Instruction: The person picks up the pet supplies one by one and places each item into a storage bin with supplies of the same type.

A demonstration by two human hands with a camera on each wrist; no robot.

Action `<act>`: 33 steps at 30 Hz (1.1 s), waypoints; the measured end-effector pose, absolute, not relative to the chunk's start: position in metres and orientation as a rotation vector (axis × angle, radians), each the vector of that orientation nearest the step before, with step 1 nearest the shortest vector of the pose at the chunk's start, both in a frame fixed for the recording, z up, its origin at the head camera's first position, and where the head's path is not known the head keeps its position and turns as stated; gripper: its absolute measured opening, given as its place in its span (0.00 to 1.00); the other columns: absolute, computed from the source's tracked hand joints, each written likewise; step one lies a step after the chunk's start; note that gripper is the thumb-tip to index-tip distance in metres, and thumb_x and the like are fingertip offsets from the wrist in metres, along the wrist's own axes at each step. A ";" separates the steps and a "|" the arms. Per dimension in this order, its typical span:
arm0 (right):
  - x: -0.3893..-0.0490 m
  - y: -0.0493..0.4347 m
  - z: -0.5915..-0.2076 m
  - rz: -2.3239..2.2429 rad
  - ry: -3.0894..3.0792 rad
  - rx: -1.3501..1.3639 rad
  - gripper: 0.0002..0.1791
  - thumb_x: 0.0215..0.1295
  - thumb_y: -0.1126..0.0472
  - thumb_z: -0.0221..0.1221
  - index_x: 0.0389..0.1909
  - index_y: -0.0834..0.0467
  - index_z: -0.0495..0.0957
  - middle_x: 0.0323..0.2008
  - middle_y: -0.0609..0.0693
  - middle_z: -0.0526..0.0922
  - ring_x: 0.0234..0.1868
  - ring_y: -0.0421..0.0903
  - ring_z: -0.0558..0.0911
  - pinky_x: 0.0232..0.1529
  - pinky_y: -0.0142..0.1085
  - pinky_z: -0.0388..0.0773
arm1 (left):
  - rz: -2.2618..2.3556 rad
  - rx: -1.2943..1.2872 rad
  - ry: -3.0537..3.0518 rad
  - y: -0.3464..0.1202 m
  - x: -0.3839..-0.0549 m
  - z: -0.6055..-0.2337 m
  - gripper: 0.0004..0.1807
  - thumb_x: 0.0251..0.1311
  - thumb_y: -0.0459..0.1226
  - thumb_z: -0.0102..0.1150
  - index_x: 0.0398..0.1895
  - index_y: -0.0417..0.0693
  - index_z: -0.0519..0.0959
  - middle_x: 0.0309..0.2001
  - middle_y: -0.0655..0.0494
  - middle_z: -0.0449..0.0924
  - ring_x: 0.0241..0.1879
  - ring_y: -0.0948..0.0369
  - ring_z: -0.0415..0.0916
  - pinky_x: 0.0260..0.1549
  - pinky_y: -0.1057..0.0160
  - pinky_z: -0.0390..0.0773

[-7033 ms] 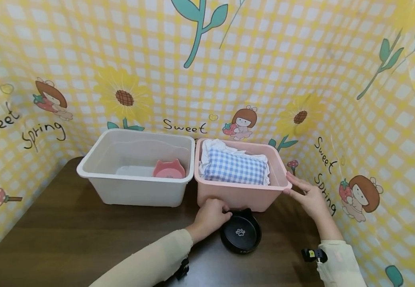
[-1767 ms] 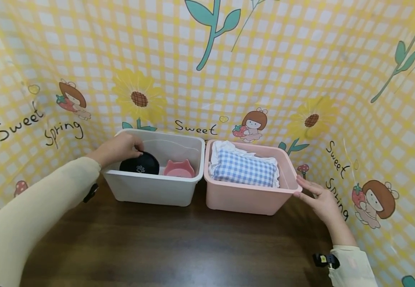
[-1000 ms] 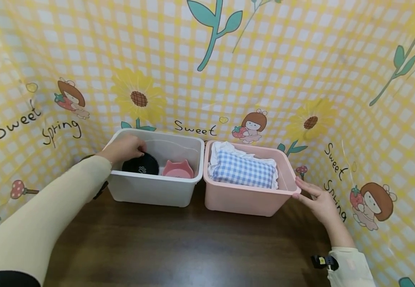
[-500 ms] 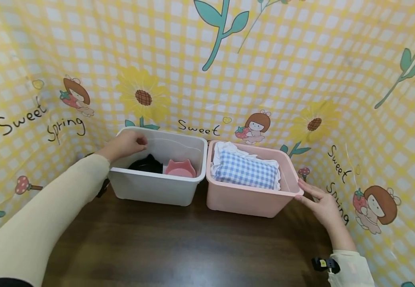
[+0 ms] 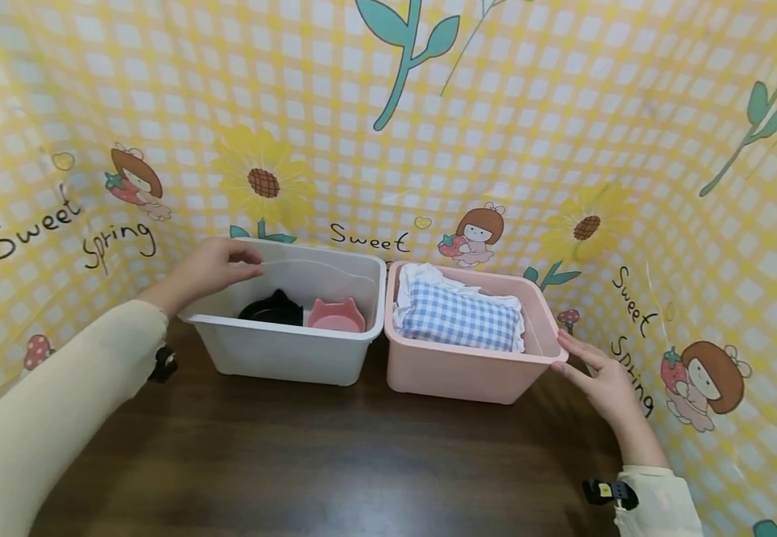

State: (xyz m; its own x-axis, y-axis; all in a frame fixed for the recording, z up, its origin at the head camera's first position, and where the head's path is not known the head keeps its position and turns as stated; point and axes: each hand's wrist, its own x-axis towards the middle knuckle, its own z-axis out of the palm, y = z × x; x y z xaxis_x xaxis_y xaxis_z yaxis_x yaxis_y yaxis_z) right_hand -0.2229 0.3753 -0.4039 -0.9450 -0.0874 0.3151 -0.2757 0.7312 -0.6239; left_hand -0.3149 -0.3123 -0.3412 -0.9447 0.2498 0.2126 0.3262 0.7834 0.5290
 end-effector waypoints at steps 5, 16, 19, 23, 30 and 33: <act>-0.222 0.373 -0.404 0.992 -2.666 0.288 0.31 0.66 0.47 0.68 0.70 0.44 0.75 0.72 0.49 0.73 0.73 0.45 0.68 0.67 0.62 0.66 | -0.933 -0.428 -2.807 -0.314 -0.300 -0.337 0.26 0.66 0.56 0.64 0.53 0.45 0.85 0.53 0.43 0.86 0.60 0.42 0.77 0.60 0.37 0.74; -0.222 0.369 -0.402 0.938 -2.620 0.297 0.31 0.65 0.47 0.69 0.68 0.48 0.77 0.69 0.49 0.76 0.72 0.55 0.71 0.66 0.61 0.67 | -1.049 -0.356 -2.713 -0.326 -0.259 -0.336 0.24 0.64 0.57 0.66 0.52 0.50 0.87 0.60 0.43 0.82 0.64 0.38 0.74 0.59 0.34 0.73; -0.222 0.369 -0.403 0.917 -2.609 0.285 0.30 0.64 0.47 0.70 0.67 0.48 0.78 0.68 0.49 0.77 0.72 0.47 0.71 0.66 0.60 0.67 | -1.065 -0.318 -2.706 -0.329 -0.246 -0.336 0.24 0.64 0.57 0.66 0.52 0.52 0.86 0.62 0.44 0.81 0.65 0.39 0.74 0.59 0.34 0.74; -0.221 0.369 -0.404 0.917 -2.595 0.265 0.30 0.63 0.46 0.70 0.65 0.48 0.80 0.68 0.48 0.78 0.70 0.37 0.71 0.66 0.60 0.68 | -1.045 -0.325 -2.670 -0.333 -0.233 -0.339 0.18 0.65 0.52 0.68 0.51 0.52 0.87 0.58 0.46 0.83 0.62 0.47 0.77 0.59 0.43 0.77; -0.219 0.369 -0.405 0.886 -2.570 0.263 0.28 0.63 0.47 0.71 0.63 0.49 0.82 0.66 0.48 0.79 0.70 0.53 0.73 0.65 0.61 0.68 | -1.014 -0.437 -2.475 -0.341 -0.218 -0.349 0.10 0.58 0.35 0.75 0.44 0.52 0.89 0.44 0.66 0.87 0.46 0.85 0.74 0.44 0.88 0.71; -0.216 0.369 -0.405 0.867 -2.556 0.264 0.26 0.63 0.48 0.71 0.62 0.50 0.83 0.65 0.48 0.80 0.69 0.59 0.74 0.66 0.58 0.69 | -0.953 -0.480 -2.420 -0.345 -0.214 -0.353 0.12 0.55 0.32 0.76 0.42 0.54 0.89 0.41 0.68 0.87 0.44 0.85 0.75 0.42 0.88 0.71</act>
State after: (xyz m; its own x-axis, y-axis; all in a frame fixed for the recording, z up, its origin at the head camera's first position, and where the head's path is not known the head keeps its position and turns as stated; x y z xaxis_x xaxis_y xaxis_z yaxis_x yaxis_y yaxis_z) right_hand -0.2161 0.3686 -0.4055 -0.8910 -0.0423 0.4520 -0.3085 0.7869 -0.5344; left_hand -0.2143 -0.3449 -0.3529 -0.8169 0.1404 0.5594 0.4841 0.6942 0.5327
